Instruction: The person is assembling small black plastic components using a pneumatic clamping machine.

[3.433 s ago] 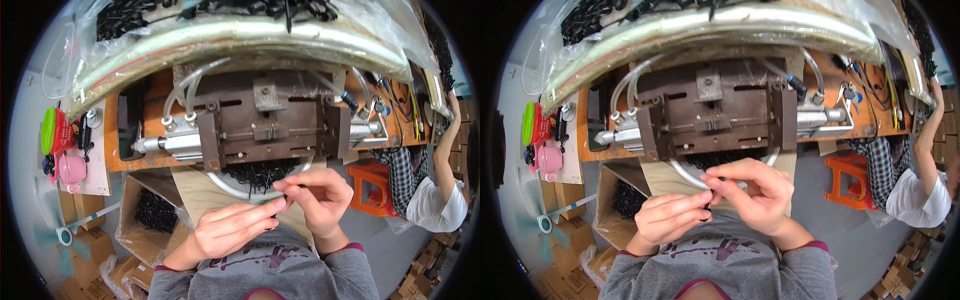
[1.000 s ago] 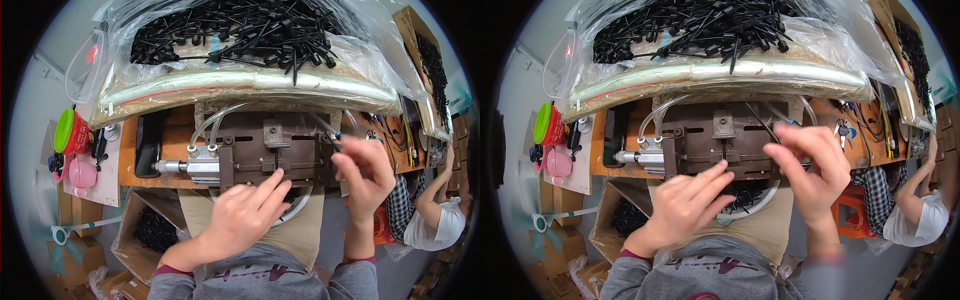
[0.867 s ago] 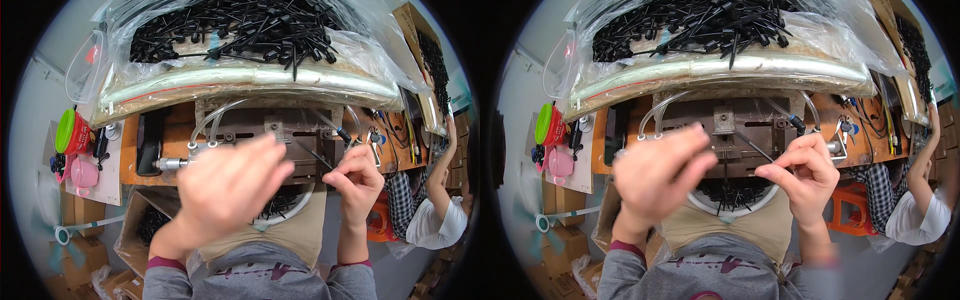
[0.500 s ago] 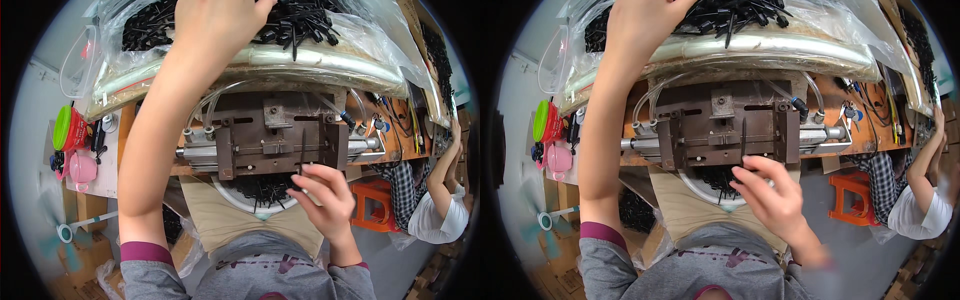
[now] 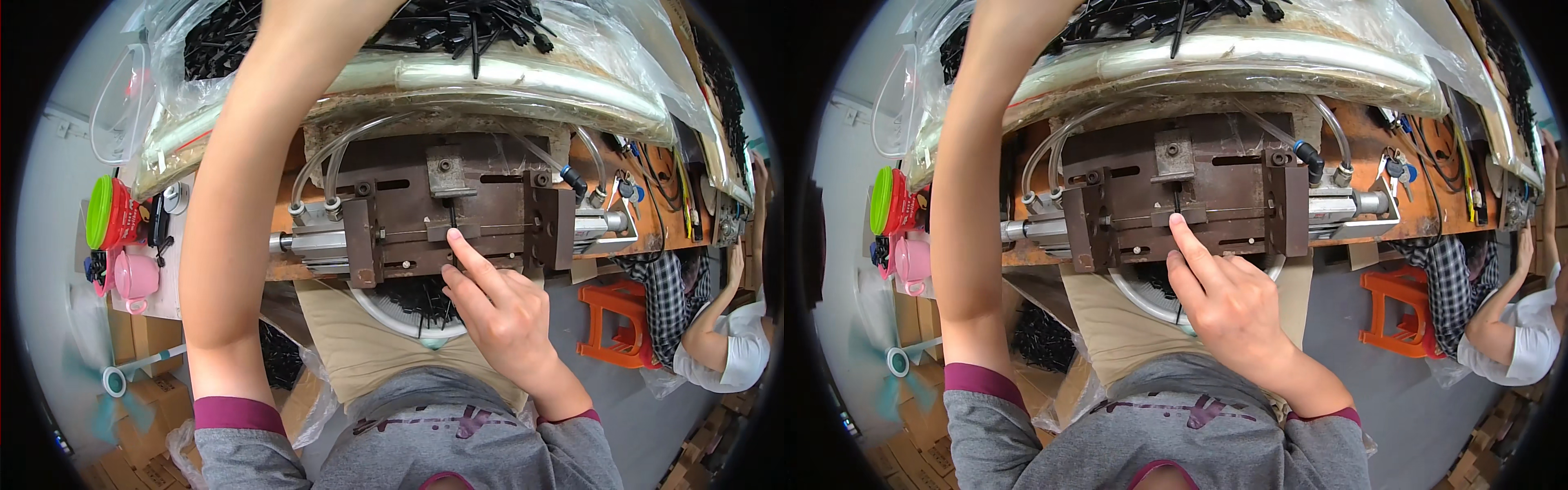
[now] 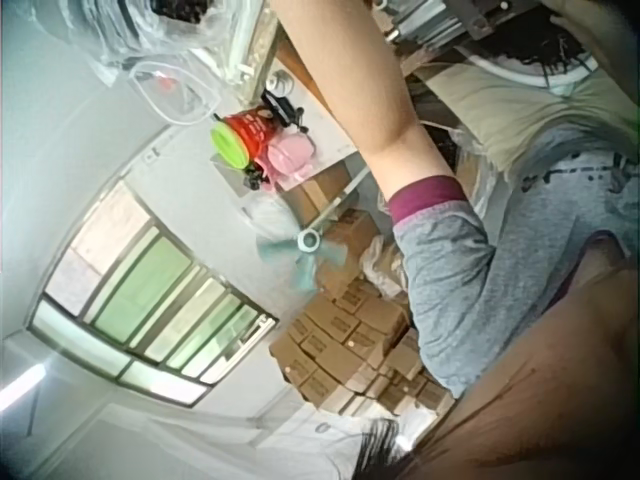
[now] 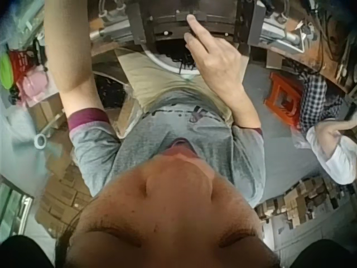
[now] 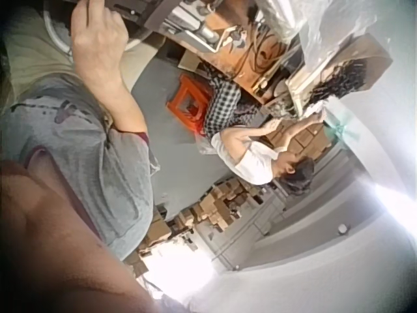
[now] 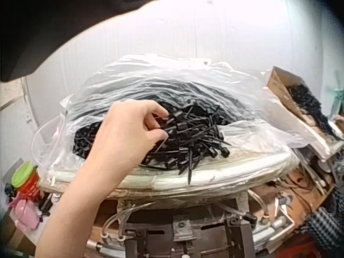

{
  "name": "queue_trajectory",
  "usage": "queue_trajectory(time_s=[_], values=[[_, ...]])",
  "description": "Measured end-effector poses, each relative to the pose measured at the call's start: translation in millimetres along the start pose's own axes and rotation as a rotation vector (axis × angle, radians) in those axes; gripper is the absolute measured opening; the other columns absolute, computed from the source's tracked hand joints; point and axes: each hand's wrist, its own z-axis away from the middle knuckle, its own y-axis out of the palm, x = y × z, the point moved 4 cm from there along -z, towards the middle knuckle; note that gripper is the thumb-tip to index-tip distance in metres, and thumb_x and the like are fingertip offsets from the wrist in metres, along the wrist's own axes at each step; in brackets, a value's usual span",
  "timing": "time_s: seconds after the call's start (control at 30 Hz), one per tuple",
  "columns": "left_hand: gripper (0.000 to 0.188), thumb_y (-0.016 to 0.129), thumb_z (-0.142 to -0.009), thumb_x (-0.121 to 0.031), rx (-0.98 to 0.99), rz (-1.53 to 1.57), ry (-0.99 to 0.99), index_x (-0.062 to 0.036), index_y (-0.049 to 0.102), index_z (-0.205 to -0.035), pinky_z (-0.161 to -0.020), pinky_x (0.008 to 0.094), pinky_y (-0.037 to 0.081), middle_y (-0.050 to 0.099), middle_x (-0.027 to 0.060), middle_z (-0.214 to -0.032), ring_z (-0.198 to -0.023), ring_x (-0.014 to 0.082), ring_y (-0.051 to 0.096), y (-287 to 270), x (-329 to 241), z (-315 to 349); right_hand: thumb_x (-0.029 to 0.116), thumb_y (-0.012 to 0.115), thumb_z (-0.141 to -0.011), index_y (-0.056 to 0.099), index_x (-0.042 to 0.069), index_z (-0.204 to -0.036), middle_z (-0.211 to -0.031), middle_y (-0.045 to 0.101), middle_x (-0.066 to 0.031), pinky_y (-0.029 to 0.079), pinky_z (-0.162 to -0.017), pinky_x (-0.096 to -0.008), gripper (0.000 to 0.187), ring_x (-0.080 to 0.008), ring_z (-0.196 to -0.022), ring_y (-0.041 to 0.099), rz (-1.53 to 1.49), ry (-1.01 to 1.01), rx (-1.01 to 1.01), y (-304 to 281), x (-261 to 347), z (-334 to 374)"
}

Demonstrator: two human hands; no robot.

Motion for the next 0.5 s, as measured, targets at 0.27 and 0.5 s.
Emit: queue_trajectory(time_s=[0.27, 0.5], values=[[0.015, 0.072, -0.079, 0.002, -0.127, 0.11, 0.265, 0.0003, 0.073, -0.094, -0.066, 0.0258, 0.052, 0.072, 0.0087, -0.081, -0.07, 0.0159, 0.067, -18, -3, 43, 0.004, 0.066, -0.073, 0.066, -0.001, -0.086, -0.125, 0.066, -0.0168, 0.045, -0.054, -0.0246, 0.014, -0.0099, -0.059, 0.06, 0.019, 0.011, -0.001, -3, 1, -2], [0.024, 0.067, -0.069, 0.016, -0.076, 0.132, 0.512, 0.0054, 0.071, -0.09, -0.072, 0.0282, 0.056, 0.071, 0.0153, -0.092, -0.082, 0.0216, 0.07, -27, -20, 96, 0.004, 0.072, -0.071, 0.071, 0.003, -0.088, -0.12, 0.069, -0.0099, 0.046, -0.052, -0.0256, 0.017, -0.0142, -0.05, 0.052, 0.041, 0.062, 0.025, -7, 4, -5]])
